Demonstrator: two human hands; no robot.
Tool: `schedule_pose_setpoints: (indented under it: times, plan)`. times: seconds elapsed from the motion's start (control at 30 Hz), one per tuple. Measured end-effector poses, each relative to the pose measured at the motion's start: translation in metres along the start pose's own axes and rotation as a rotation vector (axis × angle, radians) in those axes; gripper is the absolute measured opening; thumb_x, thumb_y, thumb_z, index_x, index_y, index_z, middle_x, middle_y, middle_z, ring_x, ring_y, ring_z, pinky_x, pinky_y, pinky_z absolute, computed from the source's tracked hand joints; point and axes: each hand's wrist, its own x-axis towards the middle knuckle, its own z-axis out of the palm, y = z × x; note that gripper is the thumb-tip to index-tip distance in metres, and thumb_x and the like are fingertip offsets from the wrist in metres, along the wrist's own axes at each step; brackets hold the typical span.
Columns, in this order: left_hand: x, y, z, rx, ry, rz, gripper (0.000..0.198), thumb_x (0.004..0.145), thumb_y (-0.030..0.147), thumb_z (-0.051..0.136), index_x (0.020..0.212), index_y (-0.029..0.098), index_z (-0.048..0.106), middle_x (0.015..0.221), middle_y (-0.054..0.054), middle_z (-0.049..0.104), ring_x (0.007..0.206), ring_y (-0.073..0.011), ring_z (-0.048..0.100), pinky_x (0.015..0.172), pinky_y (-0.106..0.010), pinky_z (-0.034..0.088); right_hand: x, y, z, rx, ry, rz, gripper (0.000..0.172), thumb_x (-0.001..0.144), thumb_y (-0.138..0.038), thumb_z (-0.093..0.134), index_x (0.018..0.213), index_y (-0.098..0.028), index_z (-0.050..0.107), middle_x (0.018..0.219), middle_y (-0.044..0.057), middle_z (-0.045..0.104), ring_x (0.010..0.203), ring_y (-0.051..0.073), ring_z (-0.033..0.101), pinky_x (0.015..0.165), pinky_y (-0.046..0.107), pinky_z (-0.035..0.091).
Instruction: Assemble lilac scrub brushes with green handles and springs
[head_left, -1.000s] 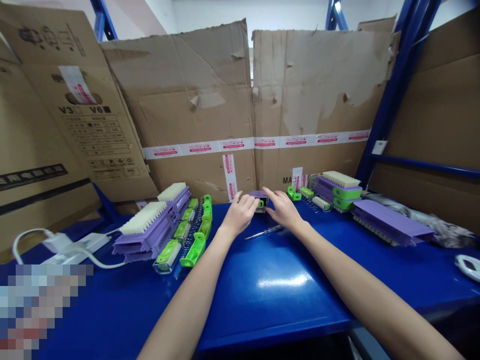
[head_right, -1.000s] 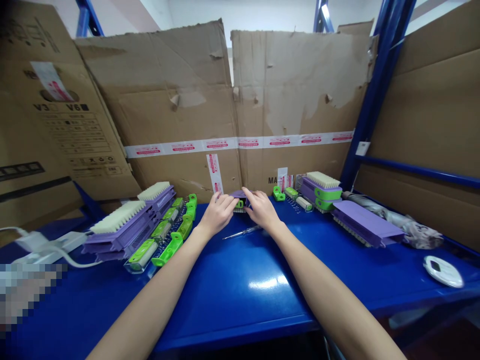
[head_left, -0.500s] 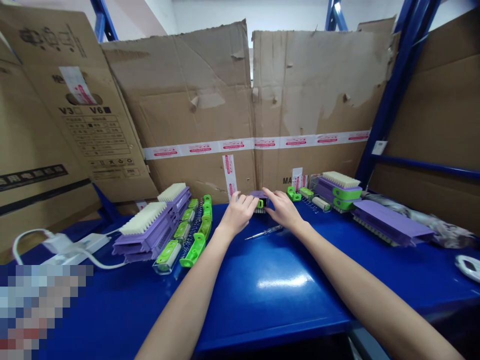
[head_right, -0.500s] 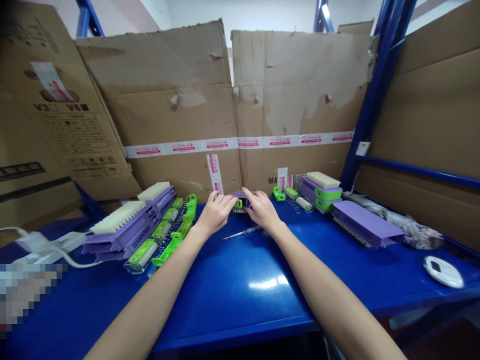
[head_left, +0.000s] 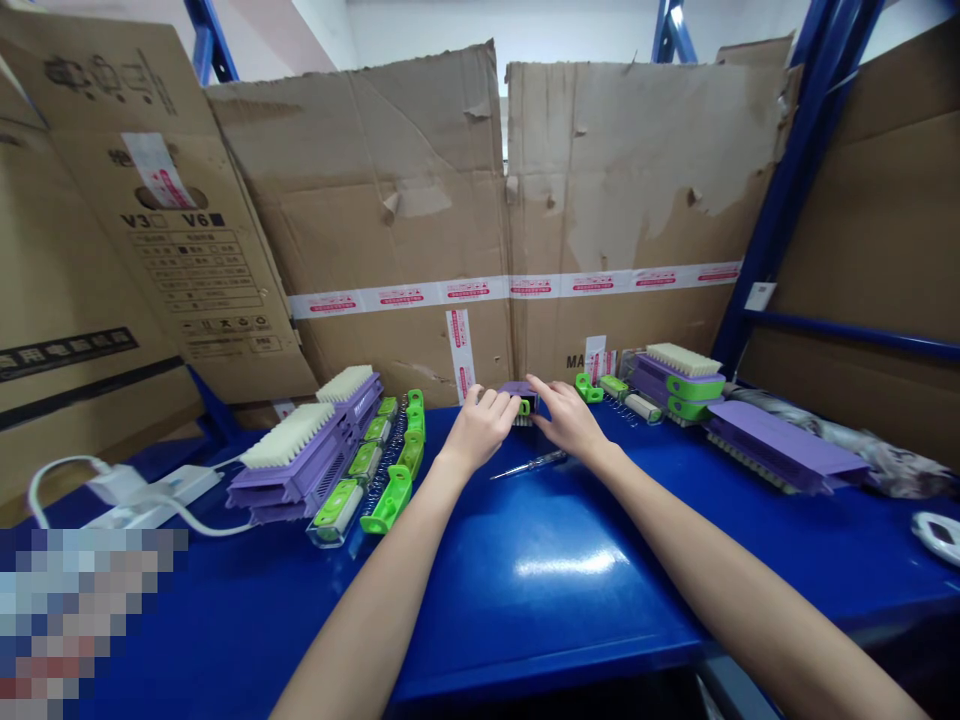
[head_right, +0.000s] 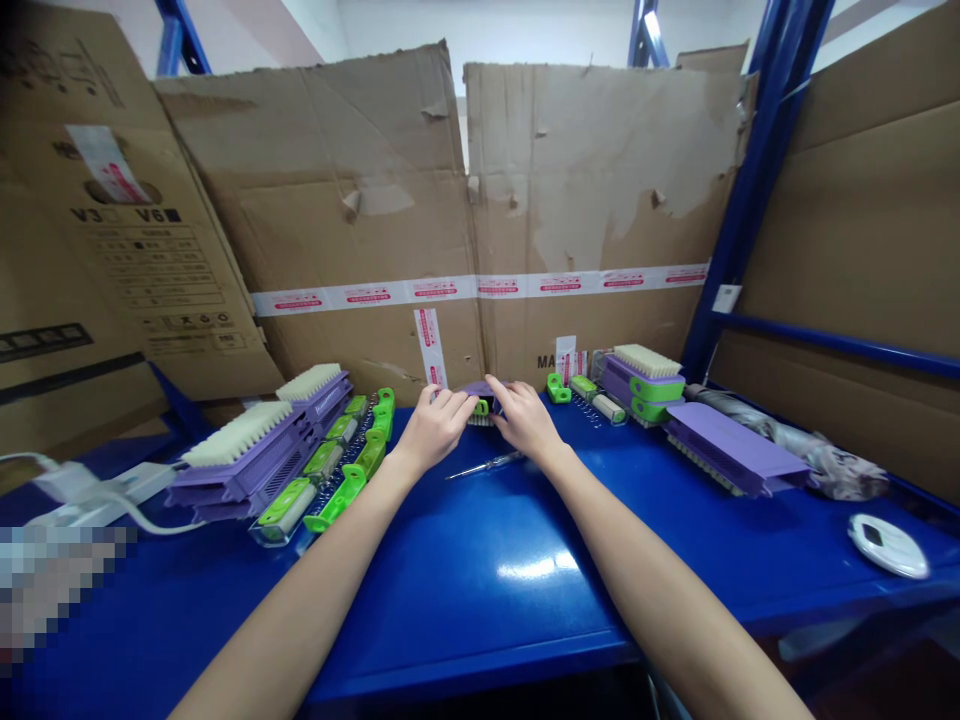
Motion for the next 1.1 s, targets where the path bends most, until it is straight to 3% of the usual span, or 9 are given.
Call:
schedule_pose_setpoints:
  times: [0.47, 1.1]
  plan:
    - [0.0019, 0.0005, -0.0051, -0.016, -0.015, 0.017, 0.036, 0.084, 0.009, 0.039, 0.117, 0.012, 0.053, 0.099, -0.012, 0.061, 0.091, -0.0229, 0.055, 0.094, -0.046, 0.035, -0.0002, 0.0010, 0.0000, -0.021, 0.009, -0.023, 0.059, 0.079, -0.015, 0.053, 0.136, -0.011, 0.038, 0.100, 0.013, 0.064, 0.095, 0.027, 0.055, 0.085, 0.043, 0.046]
    - [0.0030, 0.0015, -0.0074, -0.037, -0.012, 0.021, 0.038, 0.085, 0.012, 0.039, 0.122, 0.012, 0.050, 0.103, -0.013, 0.061, 0.093, -0.0238, 0.055, 0.091, -0.046, 0.036, 0.0002, 0.0005, -0.0002, -0.033, -0.004, -0.045, 0.061, 0.078, -0.012, 0.050, 0.137, -0.011, 0.036, 0.104, 0.014, 0.064, 0.097, 0.027, 0.055, 0.088, 0.044, 0.045]
